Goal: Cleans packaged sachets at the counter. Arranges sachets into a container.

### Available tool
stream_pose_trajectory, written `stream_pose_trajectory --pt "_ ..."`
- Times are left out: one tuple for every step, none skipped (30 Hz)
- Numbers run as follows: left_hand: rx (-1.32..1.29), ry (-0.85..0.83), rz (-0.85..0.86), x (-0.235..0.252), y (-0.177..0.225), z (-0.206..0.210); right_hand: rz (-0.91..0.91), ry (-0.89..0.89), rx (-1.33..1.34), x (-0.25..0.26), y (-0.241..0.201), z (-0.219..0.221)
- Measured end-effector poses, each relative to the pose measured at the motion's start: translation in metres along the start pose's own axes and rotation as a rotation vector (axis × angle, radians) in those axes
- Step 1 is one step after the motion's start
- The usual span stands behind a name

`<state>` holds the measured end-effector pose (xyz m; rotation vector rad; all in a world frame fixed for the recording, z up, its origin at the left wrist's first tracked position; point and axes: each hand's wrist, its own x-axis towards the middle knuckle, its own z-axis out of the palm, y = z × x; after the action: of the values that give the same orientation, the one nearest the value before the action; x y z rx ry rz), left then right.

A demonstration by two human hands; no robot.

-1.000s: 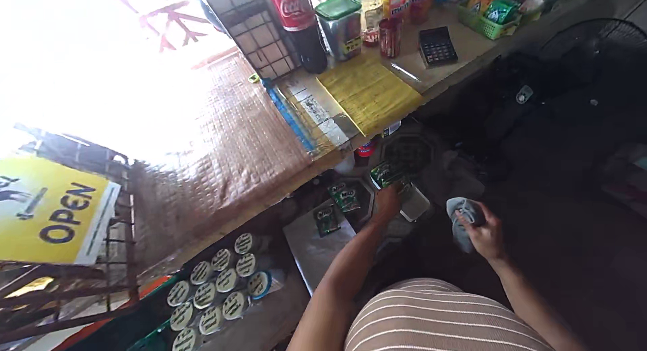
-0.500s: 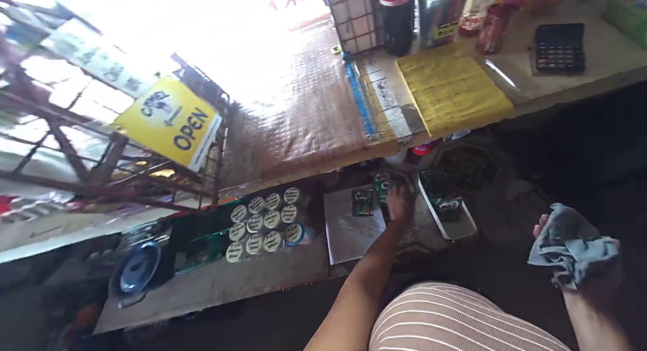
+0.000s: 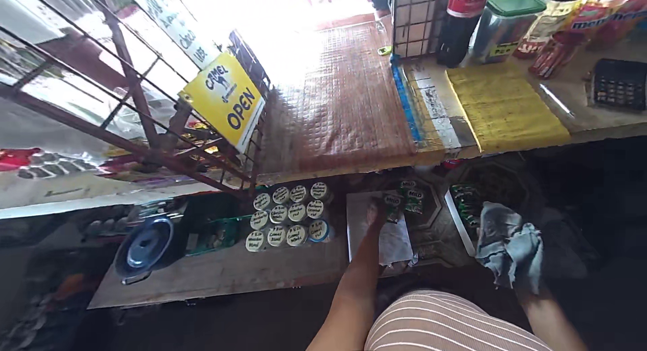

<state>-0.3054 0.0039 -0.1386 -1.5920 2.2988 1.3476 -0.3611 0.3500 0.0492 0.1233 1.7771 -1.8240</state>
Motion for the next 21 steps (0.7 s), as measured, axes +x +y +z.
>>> stream_pose_trajectory --pt "-0.168 -0.020 0.060 -0.004 -0.001 -0.003 0.198 0.119 0.050 -0.005 -0.026 0.024" --pt "-0.368 -0.024 0.099 -0.007 -0.004 -0.003 0.183 0.171 0.054 0.001 -0.023 0.037" --pt "-0.596 -0.045 0.101 -0.013 -0.004 -0.003 0.023 0.124 0.051 0.009 0.001 0.037" --pt "-0.821 -0.099 0.070 -0.021 -0.001 -0.006 -0.117 0.044 0.048 0.021 0.018 0.037" --pt "-1.014 -0.184 0.025 -0.031 0.003 -0.011 -0.184 -0.020 0.041 0.036 0.023 0.043" --pt "-1.153 -0.270 -0.003 -0.043 0.008 -0.018 -0.187 -0.039 0.015 0.049 0.019 0.055" --pt "-1.250 -0.340 -0.016 -0.053 0.014 -0.023 -0.155 -0.038 -0.004 0.058 0.012 0.068" --pt "-1.319 -0.387 -0.029 -0.063 0.020 -0.026 -0.132 -0.051 -0.006 0.064 0.005 0.079" --pt "-1.366 -0.420 -0.043 -0.071 0.027 -0.029 -0.156 -0.100 -0.016 0.067 -0.001 0.084" --pt "-1.385 -0.447 -0.057 -0.079 0.035 -0.031 -0.231 -0.150 -0.037 0.069 -0.005 0.090" --pt "-1.384 -0.484 -0.055 -0.086 0.041 -0.033 -0.348 -0.178 -0.074 0.071 -0.008 0.096" --pt "-1.368 -0.538 -0.027 -0.092 0.045 -0.033 -0.498 -0.179 -0.131 0.072 -0.010 0.103" --pt "-1.344 -0.592 0.017 -0.098 0.048 -0.034 -0.678 -0.171 -0.225 0.074 -0.009 0.110" --pt "-1.323 -0.640 0.078 -0.104 0.050 -0.034 -0.863 -0.177 -0.367 0.077 -0.006 0.117" --pt "-1.302 -0.686 0.152 -0.111 0.052 -0.035 -1.014 -0.211 -0.531 0.081 -0.001 0.124" --pt "-1.261 -0.733 0.241 -0.117 0.053 -0.036 -1.111 -0.276 -0.694 0.084 0.004 0.131" --pt "-1.201 -0.781 0.328 -0.120 0.055 -0.037 -1.161 -0.347 -0.838 0.089 0.011 0.139" --pt "-1.126 -0.813 0.396 -0.122 0.055 -0.038 -1.194 -0.393 -0.940 0.094 0.019 0.146" --pt "-1.033 -0.856 0.456 -0.120 0.052 -0.039 -1.173 -0.423 -0.990 0.101 0.022 0.151" --pt "-0.935 -0.884 0.510 -0.117 0.049 -0.039 -1.069 -0.469 -0.994 0.108 0.019 0.152" --pt "-0.859 -0.902 0.566 -0.115 0.045 -0.038 -0.897 -0.511 -0.970 0.116 0.011 0.151"
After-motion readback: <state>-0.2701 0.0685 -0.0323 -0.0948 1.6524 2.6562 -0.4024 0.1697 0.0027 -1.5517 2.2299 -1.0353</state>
